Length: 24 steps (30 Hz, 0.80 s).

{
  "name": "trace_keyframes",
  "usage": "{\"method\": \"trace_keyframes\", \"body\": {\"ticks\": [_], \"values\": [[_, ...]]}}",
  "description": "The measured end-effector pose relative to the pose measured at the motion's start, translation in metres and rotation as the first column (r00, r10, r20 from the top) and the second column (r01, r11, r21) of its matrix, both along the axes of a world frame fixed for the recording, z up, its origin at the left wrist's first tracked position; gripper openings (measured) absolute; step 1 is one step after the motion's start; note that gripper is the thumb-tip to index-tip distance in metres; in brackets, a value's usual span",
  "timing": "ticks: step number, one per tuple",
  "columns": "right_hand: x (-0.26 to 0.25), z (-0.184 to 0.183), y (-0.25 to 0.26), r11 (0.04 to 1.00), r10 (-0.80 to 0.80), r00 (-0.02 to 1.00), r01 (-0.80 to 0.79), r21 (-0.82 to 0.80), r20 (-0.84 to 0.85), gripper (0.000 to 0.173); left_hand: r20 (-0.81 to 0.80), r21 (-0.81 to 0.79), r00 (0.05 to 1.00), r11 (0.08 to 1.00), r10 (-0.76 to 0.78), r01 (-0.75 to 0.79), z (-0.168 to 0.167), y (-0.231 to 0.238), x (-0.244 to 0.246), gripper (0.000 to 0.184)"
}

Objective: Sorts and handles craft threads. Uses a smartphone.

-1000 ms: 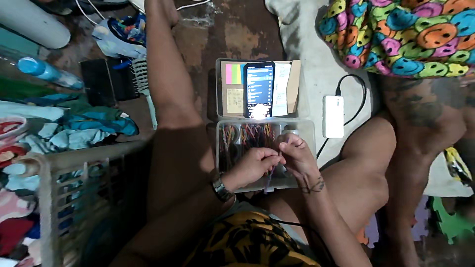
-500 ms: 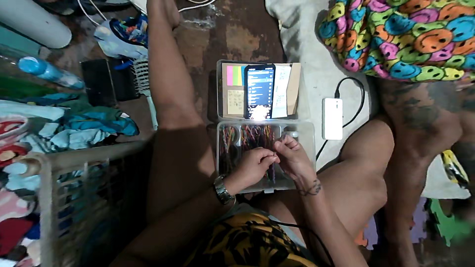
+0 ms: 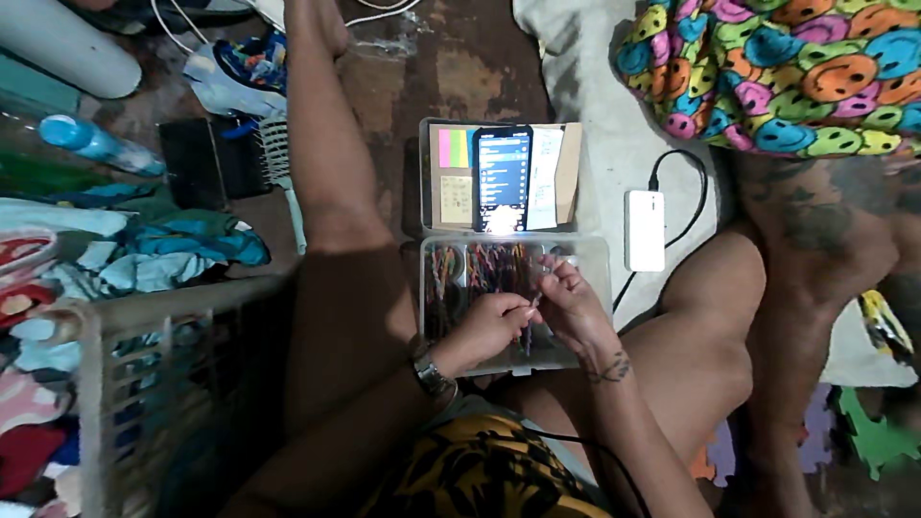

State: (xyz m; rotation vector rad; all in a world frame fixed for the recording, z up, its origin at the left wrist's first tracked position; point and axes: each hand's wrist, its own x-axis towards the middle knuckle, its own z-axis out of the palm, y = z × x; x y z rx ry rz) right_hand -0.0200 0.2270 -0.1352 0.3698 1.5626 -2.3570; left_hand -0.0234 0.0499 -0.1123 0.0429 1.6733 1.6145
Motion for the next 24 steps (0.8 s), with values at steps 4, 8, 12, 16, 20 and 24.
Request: {"method": "trace_keyframes", "body": {"ticks": [4,8,12,16,20,24], "values": [[0.002,0.0,0.01,0.982,0.178,0.982,-0.181,-0.049,-0.066,0.057,0.207,0.173,0.977,0.982,0.043,-0.08,-0.003,-0.004,-0.005,0.02],[0.002,0.004,0.005,1.0,0.01,0.996,-0.012,-0.018,-0.086,0.039,-0.019,0.036,1.0,0.999,-0.022,0.023,0.001,-0.002,-0.005,0.021],[-0.001,0.001,-0.01,0.977,-0.213,0.976,0.214,0.016,-0.038,0.027,-0.375,-0.153,0.922,0.987,-0.093,0.038,0.0,0.001,0.0,0.026],[0.003,0.0,0.003,0.998,0.053,0.998,-0.052,0.025,-0.043,0.029,-0.049,-0.039,0.999,0.999,-0.021,0.019,0.004,-0.003,-0.006,0.023],[0.003,0.004,0.008,0.998,0.059,0.995,-0.057,0.033,-0.075,0.033,0.087,0.089,0.995,0.995,0.039,-0.047,-0.001,-0.003,-0.004,0.02],[-0.002,0.004,-0.006,0.984,-0.18,0.982,0.179,-0.027,-0.062,0.026,-0.286,-0.136,0.956,0.99,-0.066,0.027,0.002,0.0,-0.002,0.025]]}}
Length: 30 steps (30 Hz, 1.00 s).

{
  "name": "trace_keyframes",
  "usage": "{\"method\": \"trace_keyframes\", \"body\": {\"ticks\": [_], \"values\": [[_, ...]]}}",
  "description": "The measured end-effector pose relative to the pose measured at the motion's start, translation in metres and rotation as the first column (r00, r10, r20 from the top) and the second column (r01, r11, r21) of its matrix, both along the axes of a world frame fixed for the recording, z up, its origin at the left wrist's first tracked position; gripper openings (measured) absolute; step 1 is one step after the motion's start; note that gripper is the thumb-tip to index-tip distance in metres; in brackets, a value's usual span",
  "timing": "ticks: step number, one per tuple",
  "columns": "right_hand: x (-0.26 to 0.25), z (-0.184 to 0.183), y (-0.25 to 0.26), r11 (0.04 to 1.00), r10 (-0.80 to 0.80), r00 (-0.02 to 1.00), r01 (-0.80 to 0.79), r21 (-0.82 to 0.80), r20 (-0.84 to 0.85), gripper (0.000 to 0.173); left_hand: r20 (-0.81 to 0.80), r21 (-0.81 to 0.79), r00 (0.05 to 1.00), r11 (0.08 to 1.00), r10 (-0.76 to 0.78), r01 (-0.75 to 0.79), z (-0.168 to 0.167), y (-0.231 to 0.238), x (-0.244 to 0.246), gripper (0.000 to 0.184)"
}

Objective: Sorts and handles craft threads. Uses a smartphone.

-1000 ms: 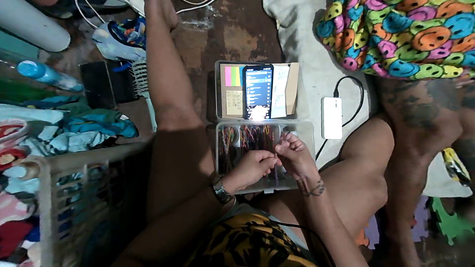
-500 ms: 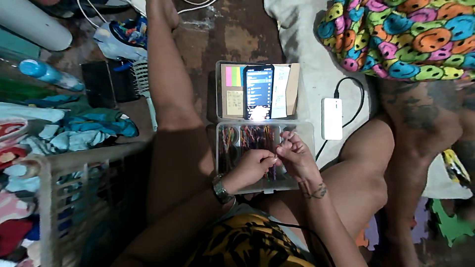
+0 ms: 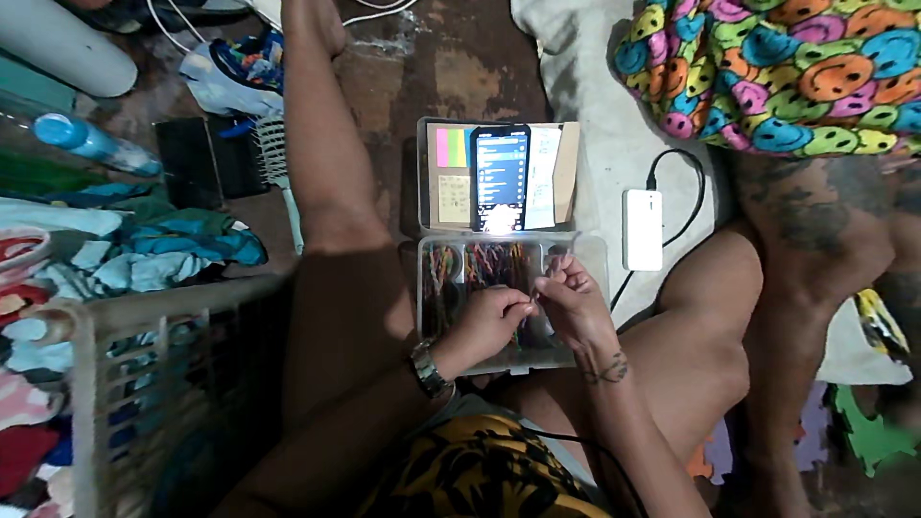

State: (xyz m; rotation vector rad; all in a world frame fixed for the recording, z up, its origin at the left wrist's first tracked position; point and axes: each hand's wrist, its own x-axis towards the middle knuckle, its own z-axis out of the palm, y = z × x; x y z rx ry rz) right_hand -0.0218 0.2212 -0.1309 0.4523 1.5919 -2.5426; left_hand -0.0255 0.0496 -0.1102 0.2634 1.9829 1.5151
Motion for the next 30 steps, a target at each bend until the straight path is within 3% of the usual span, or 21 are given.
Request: {"method": "trace_keyframes", "body": {"ticks": [2,4,6,8,10,13,15,17,19,22,24,28,30], "values": [[0.0,-0.003,-0.001,1.0,0.01,1.0,-0.01,0.009,0.021,0.022,-0.018,-0.022,1.0,1.0,-0.001,0.001,0.001,0.001,0.0,0.026],[0.001,-0.005,0.008,0.983,0.181,0.983,-0.181,0.022,0.03,0.016,0.15,0.03,0.988,0.999,0.024,-0.029,0.003,-0.001,-0.003,0.024],[0.002,-0.006,0.017,0.947,0.317,0.948,-0.317,0.048,0.012,0.021,0.33,0.119,0.943,0.989,0.041,-0.085,0.0,-0.003,-0.004,0.021],[0.003,-0.004,0.018,0.944,0.321,0.947,-0.321,0.084,0.01,0.02,0.402,0.161,0.915,0.981,0.034,-0.107,-0.002,-0.004,-0.004,0.019],[0.004,-0.003,0.017,0.961,0.267,0.964,-0.266,0.074,-0.005,0.016,0.35,0.138,0.936,0.987,0.034,-0.088,-0.003,-0.002,-0.003,0.018],[0.002,-0.004,0.01,0.994,0.11,0.994,-0.11,0.014,0.012,0.019,0.074,-0.012,0.997,1.0,0.003,-0.002,-0.001,-0.001,0.0,0.025],[0.001,-0.005,0.007,0.998,0.065,0.998,-0.065,0.003,0.023,0.021,-0.025,-0.05,1.0,0.999,-0.001,0.0,-0.001,0.001,0.003,0.026],[0.001,-0.005,0.012,0.983,0.179,0.984,-0.18,0.039,0.004,0.01,0.037,-0.035,0.999,0.999,0.015,-0.014,0.0,0.0,0.002,0.025],[0.001,-0.005,0.02,0.944,0.326,0.945,-0.324,0.064,-0.027,0.014,0.2,0.03,0.979,0.998,0.044,-0.051,0.001,-0.001,0.0,0.022],[0.001,-0.005,0.022,0.95,0.302,0.953,-0.298,0.09,-0.03,0.015,0.305,0.102,0.951,0.991,0.056,-0.091,-0.002,-0.002,-0.001,0.019],[0.001,-0.005,0.018,0.971,0.224,0.974,-0.221,0.093,-0.025,0.013,0.239,0.062,0.971,0.997,0.02,-0.035,0.0,-0.002,0.0,0.021],[-0.001,-0.002,0.005,0.998,0.033,0.999,-0.034,0.052,0.019,0.023,-0.061,-0.01,0.998,1.0,-0.001,0.001,-0.002,0.001,0.008,0.025],[0.0,0.0,0.005,0.993,0.093,0.995,-0.094,0.076,0.023,0.016,-0.08,-0.003,0.996,1.0,0.027,-0.027,-0.003,0.001,0.009,0.025]]}}
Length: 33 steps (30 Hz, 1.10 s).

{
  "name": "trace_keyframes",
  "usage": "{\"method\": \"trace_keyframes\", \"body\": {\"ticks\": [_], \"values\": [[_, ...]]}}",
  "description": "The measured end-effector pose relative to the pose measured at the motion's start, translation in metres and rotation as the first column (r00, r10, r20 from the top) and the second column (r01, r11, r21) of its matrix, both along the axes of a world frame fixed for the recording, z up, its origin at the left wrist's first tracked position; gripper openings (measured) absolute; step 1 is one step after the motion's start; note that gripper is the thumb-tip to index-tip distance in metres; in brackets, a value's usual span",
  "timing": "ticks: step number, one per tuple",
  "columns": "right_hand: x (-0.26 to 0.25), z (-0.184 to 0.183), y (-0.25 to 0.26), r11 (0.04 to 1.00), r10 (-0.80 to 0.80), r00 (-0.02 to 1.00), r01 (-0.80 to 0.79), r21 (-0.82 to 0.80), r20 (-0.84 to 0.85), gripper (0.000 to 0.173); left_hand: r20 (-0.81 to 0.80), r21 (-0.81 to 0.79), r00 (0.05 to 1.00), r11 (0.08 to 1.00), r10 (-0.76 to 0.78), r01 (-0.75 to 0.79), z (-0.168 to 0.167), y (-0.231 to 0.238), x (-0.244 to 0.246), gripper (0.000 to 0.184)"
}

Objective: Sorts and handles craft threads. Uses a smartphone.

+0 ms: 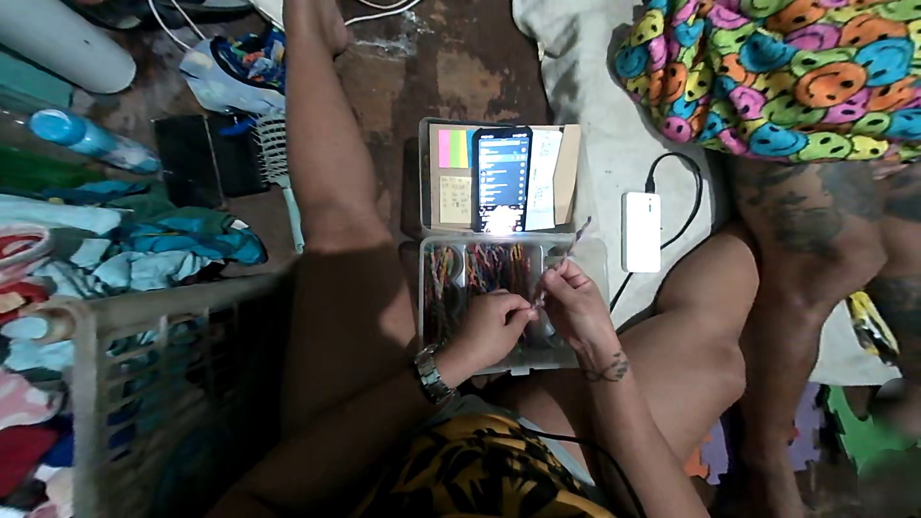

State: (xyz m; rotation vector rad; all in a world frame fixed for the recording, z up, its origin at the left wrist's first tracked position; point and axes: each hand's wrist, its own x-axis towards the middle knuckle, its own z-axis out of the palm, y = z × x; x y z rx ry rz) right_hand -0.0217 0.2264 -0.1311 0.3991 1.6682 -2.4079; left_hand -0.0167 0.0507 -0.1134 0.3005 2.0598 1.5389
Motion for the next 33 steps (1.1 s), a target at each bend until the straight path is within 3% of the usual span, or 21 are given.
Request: {"method": "trace_keyframes", "body": {"ticks": [3,5,6,8,10,11,15,17,20,22,23,26,29,33], "values": [[0.002,0.004,0.009,0.984,0.177,0.983,-0.176,0.017,-0.041,0.019,0.13,-0.003,0.991,1.0,-0.004,0.004,0.002,-0.005,-0.002,0.026],[0.001,0.006,0.007,0.995,0.104,0.994,-0.104,0.008,-0.023,0.022,0.136,-0.026,0.982,0.99,-0.132,0.137,0.005,-0.01,-0.002,0.028],[-0.001,0.006,0.003,0.999,0.041,0.999,-0.041,-0.003,-0.001,0.022,0.114,-0.03,0.954,0.959,-0.277,0.282,0.007,-0.014,-0.002,0.029],[-0.004,0.007,-0.006,0.998,0.006,0.999,-0.009,0.064,0.045,0.019,0.03,-0.01,0.796,0.797,-0.604,0.604,0.007,-0.018,0.001,0.032],[-0.003,0.011,-0.022,0.95,0.163,0.979,-0.189,0.25,0.12,0.009,-0.059,0.037,0.626,0.625,-0.778,0.78,0.006,-0.017,0.005,0.031],[-0.003,0.013,-0.034,0.89,0.262,0.95,-0.306,0.339,0.17,0.009,-0.098,0.066,0.589,0.586,-0.802,0.808,0.005,-0.016,0.008,0.031],[-0.006,-0.001,-0.073,0.581,0.494,0.825,-0.549,0.6,0.275,0.038,-0.222,0.16,0.603,0.581,-0.766,0.798,0.002,-0.012,0.011,0.028],[-0.011,0.003,-0.078,0.465,0.55,0.801,-0.528,0.71,0.236,0.04,-0.206,0.171,0.604,0.579,-0.77,0.797,0.001,-0.014,0.01,0.028],[-0.018,0.007,-0.066,0.446,0.465,0.866,-0.048,0.894,-0.185,0.023,-0.175,0.168,0.627,0.604,-0.759,0.779,-0.002,-0.019,0.008,0.028],[-0.037,0.018,-0.045,0.352,0.406,0.858,0.17,0.921,-0.313,0.021,-0.15,0.156,0.684,0.666,-0.714,0.73,-0.001,-0.019,0.007,0.028],[-0.05,0.023,-0.033,0.316,0.375,0.876,0.187,0.93,-0.304,0.022,-0.144,0.152,0.715,0.698,-0.684,0.699,-0.002,-0.018,0.007,0.027],[-0.092,0.031,-0.007,0.309,0.33,0.935,0.018,0.951,-0.125,0.027,-0.113,0.14,0.768,0.755,-0.63,0.64,-0.003,-0.015,0.003,0.028],[-0.123,0.024,0.002,0.393,0.307,0.951,-0.157,0.906,0.031,0.034,-0.041,0.114,0.799,0.792,-0.599,0.6,-0.006,-0.015,0.0,0.028],[-0.143,0.016,0.001,0.52,0.272,0.962,-0.141,0.842,-0.007,0.029,0.069,0.081,0.823,0.825,-0.564,0.559,-0.007,-0.014,-0.001,0.029]]}}
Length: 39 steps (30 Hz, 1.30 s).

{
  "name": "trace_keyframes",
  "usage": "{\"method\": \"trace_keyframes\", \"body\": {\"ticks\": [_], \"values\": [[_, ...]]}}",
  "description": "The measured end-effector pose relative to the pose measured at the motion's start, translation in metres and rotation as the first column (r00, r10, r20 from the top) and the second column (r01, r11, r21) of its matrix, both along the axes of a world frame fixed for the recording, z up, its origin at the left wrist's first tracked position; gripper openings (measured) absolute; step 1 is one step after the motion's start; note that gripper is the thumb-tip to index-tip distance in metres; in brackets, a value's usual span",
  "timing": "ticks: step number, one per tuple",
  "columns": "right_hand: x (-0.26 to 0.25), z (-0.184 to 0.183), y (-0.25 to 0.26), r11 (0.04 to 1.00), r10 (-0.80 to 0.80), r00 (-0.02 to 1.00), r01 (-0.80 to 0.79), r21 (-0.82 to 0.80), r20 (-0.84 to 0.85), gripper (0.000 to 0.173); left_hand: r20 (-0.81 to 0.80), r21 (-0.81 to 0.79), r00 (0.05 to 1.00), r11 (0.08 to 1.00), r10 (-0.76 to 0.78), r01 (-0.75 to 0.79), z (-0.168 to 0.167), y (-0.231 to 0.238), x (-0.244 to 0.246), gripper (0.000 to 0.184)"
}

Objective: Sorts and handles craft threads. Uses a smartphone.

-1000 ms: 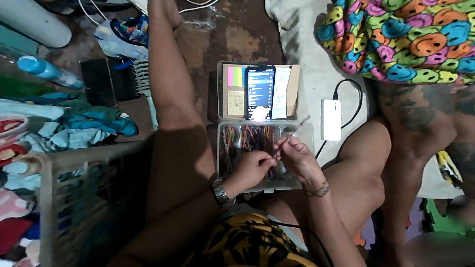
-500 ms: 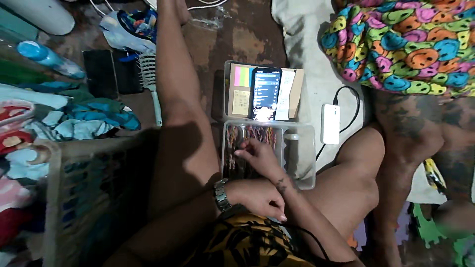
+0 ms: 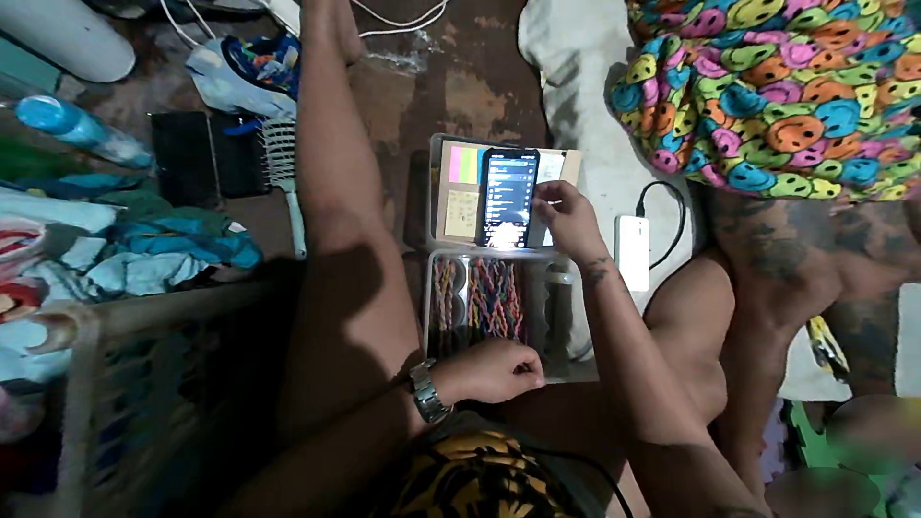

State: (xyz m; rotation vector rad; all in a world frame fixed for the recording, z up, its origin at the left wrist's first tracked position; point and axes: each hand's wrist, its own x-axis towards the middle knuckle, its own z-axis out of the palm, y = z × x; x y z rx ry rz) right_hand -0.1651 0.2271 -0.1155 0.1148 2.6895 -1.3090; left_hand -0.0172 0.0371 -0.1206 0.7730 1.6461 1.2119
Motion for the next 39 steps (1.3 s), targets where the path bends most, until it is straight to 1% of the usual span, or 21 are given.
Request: {"method": "trace_keyframes", "body": {"ticks": [4,8,10,12,14,17,19,20,22,24,26,28,31,32,33,34,35,36,37,38,39], "values": [[-0.016,-0.002,-0.003,0.989,-0.048,0.998,0.043,-0.14,-0.029,0.026,0.042,-0.017,0.999,1.0,0.026,-0.025,-0.002,0.003,0.001,0.029],[-0.02,-0.001,0.001,0.983,-0.005,0.999,0.013,-0.183,0.045,0.024,0.05,-0.005,0.998,0.999,0.038,-0.038,-0.001,0.001,-0.001,0.029],[-0.018,-0.002,0.004,0.977,0.022,0.992,0.004,-0.212,0.121,0.024,0.034,0.078,0.992,0.989,0.123,-0.125,0.003,-0.003,-0.004,0.028],[-0.014,-0.003,0.006,0.968,0.033,0.982,0.015,-0.252,0.185,0.026,0.033,0.181,0.953,0.936,0.302,-0.303,0.011,-0.007,-0.011,0.026],[-0.012,-0.004,0.007,0.952,0.035,0.978,0.031,-0.306,0.207,0.024,0.05,0.216,0.853,0.829,0.519,-0.517,0.022,-0.01,-0.024,0.025],[-0.011,-0.001,0.003,0.951,0.022,0.974,0.049,-0.307,0.225,0.022,0.025,0.144,0.601,0.592,0.799,-0.793,0.029,-0.014,-0.049,0.025],[-0.011,0.0,-0.001,0.947,0.032,0.972,0.045,-0.317,0.233,0.022,-0.085,0.113,0.466,0.473,0.881,-0.874,0.024,-0.017,-0.07,0.03],[-0.009,0.0,-0.002,0.943,0.034,0.973,0.044,-0.331,0.228,0.022,-0.155,0.094,0.438,0.455,0.886,-0.886,0.021,-0.019,-0.083,0.033],[-0.004,-0.003,-0.006,0.936,0.02,0.982,0.048,-0.349,0.187,0.022,-0.245,-0.027,0.496,0.505,0.833,-0.863,0.023,-0.022,-0.109,0.042],[0.002,-0.001,-0.008,0.936,-0.007,0.99,0.055,-0.348,0.138,0.024,-0.23,-0.162,0.595,0.573,0.77,-0.803,0.024,-0.017,-0.13,0.049],[0.002,-0.001,-0.007,0.913,-0.052,0.995,0.08,-0.4,0.081,0.025,-0.181,-0.207,0.643,0.61,0.744,-0.765,0.024,-0.008,-0.142,0.056],[0.004,0.004,-0.003,0.847,-0.12,0.991,0.133,-0.515,0.058,0.027,-0.135,-0.131,0.655,0.641,0.744,-0.756,0.022,-0.001,-0.144,0.061],[0.023,0.037,0.0,0.656,-0.176,0.975,0.217,-0.723,0.133,0.029,-0.058,0.073,0.658,0.661,0.751,-0.747,0.032,0.009,-0.128,0.067],[0.033,0.048,0.001,0.596,-0.146,0.978,0.21,-0.775,0.152,0.032,0.019,0.115,0.645,0.639,0.764,-0.76,0.043,0.015,-0.117,0.069],[0.043,0.057,0.004,0.549,-0.088,0.985,0.172,-0.818,0.148,0.035,0.09,0.142,0.604,0.59,0.792,-0.795,0.056,0.025,-0.108,0.07],[0.053,0.063,0.009,0.503,-0.009,0.993,0.107,-0.858,0.118,0.038,0.129,0.163,0.534,0.514,0.835,-0.842,0.07,0.038,-0.101,0.072],[0.061,0.066,0.015,0.46,0.067,0.995,0.037,-0.887,0.077,0.044,0.159,0.232,0.54,0.501,0.826,-0.834,0.076,0.045,-0.098,0.074],[0.068,0.067,0.022,0.409,0.15,0.988,-0.026,-0.912,0.039,0.054,0.18,0.329,0.585,0.512,0.791,-0.794,0.07,0.045,-0.098,0.075],[0.074,0.066,0.028,0.336,0.225,0.974,-0.071,-0.939,0.007,0.063,0.208,0.446,0.638,0.508,0.742,-0.737,0.051,0.038,-0.102,0.077],[0.08,0.064,0.033,0.245,0.293,0.955,-0.111,-0.963,-0.036,0.064,0.218,0.559,0.706,0.506,0.674,-0.656,0.032,0.03,-0.106,0.076],[0.083,0.062,0.037,0.166,0.344,0.935,-0.146,-0.975,-0.081,0.064,0.185,0.676,0.803,0.52,0.566,-0.522,0.016,0.02,-0.112,0.075]]}}
